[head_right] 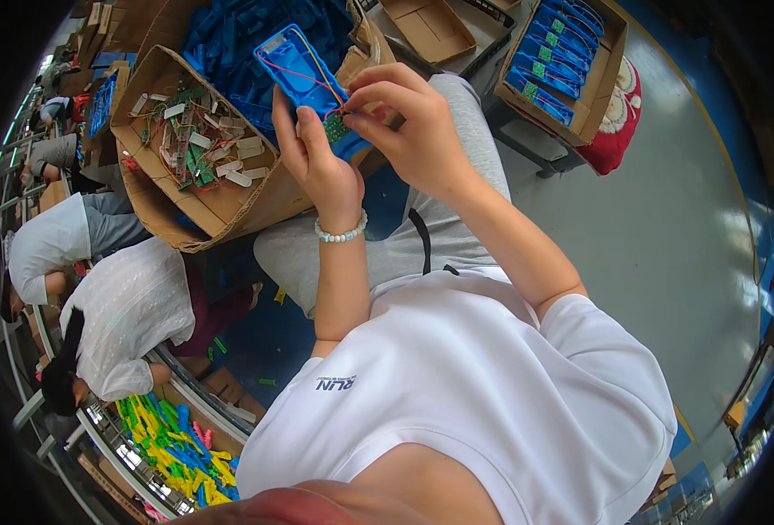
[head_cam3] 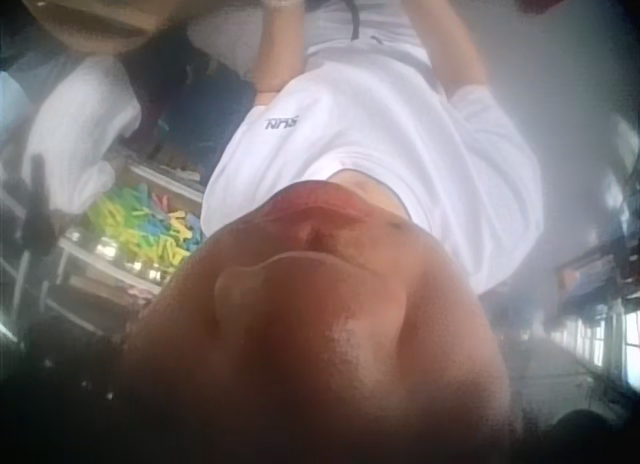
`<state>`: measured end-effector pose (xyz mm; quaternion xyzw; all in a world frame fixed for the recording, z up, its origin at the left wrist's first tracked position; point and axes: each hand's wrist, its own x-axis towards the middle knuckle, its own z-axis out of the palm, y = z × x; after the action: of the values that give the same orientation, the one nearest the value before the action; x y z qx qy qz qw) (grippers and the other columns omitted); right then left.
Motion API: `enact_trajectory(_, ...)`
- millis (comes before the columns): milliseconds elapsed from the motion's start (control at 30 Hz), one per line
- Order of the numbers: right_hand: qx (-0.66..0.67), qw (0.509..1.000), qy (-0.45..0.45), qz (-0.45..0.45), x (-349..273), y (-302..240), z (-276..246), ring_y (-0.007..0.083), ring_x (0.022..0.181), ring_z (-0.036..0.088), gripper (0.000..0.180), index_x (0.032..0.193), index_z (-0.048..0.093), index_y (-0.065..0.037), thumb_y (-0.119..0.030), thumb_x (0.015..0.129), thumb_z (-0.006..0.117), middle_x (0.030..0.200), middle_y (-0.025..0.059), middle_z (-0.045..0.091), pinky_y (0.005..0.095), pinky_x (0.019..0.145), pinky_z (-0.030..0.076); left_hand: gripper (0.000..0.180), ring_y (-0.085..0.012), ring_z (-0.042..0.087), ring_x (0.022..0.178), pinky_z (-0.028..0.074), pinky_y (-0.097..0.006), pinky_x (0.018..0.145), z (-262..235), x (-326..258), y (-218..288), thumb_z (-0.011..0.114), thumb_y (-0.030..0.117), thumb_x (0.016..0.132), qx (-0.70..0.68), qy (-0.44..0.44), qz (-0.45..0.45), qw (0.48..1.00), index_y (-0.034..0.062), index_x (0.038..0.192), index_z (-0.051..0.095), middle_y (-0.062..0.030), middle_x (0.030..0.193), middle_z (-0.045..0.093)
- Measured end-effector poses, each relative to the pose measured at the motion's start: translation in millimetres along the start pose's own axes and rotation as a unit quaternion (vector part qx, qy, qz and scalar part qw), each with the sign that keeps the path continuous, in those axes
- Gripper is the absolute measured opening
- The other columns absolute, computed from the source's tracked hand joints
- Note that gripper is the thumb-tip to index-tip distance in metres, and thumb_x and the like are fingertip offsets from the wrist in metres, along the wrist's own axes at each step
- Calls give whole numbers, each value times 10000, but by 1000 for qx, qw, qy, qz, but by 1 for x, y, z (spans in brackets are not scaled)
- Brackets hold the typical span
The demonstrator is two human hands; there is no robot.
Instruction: The person assembles a circuit board and wires into a blue plastic housing component by hand.
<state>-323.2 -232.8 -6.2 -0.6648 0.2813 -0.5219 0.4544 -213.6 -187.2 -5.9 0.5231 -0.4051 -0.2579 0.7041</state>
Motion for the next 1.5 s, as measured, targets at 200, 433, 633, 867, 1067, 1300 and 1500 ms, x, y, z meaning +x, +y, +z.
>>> enact_trajectory(200, -68, 996, 15, -62, 1, -6, 3, 169, 803, 655, 134, 900, 673, -3, 18, 785, 741, 1053, 80, 635, 265, 705, 527, 456, -168, 599, 1011, 460, -305, 907, 5, -2, 3, 435, 200, 1037, -16, 25, 9, 1000, -20, 1432, 380, -127, 1232, 589)
enact_trajectory(433, 119, 990, -65, 39, 1, 5, -8, 130, 881, 622, 174, 968, 669, -12, -33, 813, 747, 1139, 79, 574, 255, 747, 515, 468, -174, 632, 974, 516, -296, 841, 1, -2, 5, 456, 235, 1032, -34, 24, 0, 999, -6, 1428, 389, -126, 1214, 601)
enact_trajectory(633, 204, 962, -166, 72, -3, 0, -31, 180, 1167, 483, 212, 1002, 694, -30, -46, 798, 748, 1274, 87, 445, 315, 905, 445, 374, -220, 668, 771, 593, -373, 681, 7, -2, 28, 426, 286, 1031, -271, -27, -162, 949, 30, 1295, 491, -129, 1020, 649)
enact_trajectory(867, 238, 941, -224, 86, -15, 15, -60, 236, 1186, 494, 368, 1110, 683, -61, -217, 793, 787, 1344, 112, 404, 398, 1019, 407, 342, -223, 652, 692, 581, -369, 601, 14, -15, 12, 400, 331, 1030, -345, -34, -306, 887, 48, 1157, 545, -134, 928, 664)
enact_trajectory(1067, 210, 957, -188, 75, -33, 30, -89, 277, 1283, 475, 267, 1082, 692, -79, -279, 906, 677, 1372, 117, 430, 415, 1048, 414, 355, -242, 680, 676, 579, -348, 533, 23, -19, 1, 386, 285, 1049, -292, -97, -303, 902, 37, 1278, 494, -190, 907, 669)
enact_trajectory(1300, -327, 913, -239, -39, -27, 8, -136, 268, 1203, 537, 598, 1272, 619, -212, -33, 726, 786, 1288, 52, 586, 392, 960, 519, 421, -202, 661, 586, 546, -304, 481, 15, -22, -8, 489, 209, 1012, -138, -354, -408, 830, -34, 1355, 492, -200, 866, 679)
enact_trajectory(1500, -439, 848, -292, -55, -56, 3, -170, 259, 1051, 612, 560, 1215, 626, -108, -132, 692, 824, 1151, 64, 660, 371, 850, 562, 424, -160, 674, 673, 545, -249, 538, 24, -20, -43, 501, 222, 1017, -44, -458, -406, 790, -39, 1351, 499, -143, 906, 695)
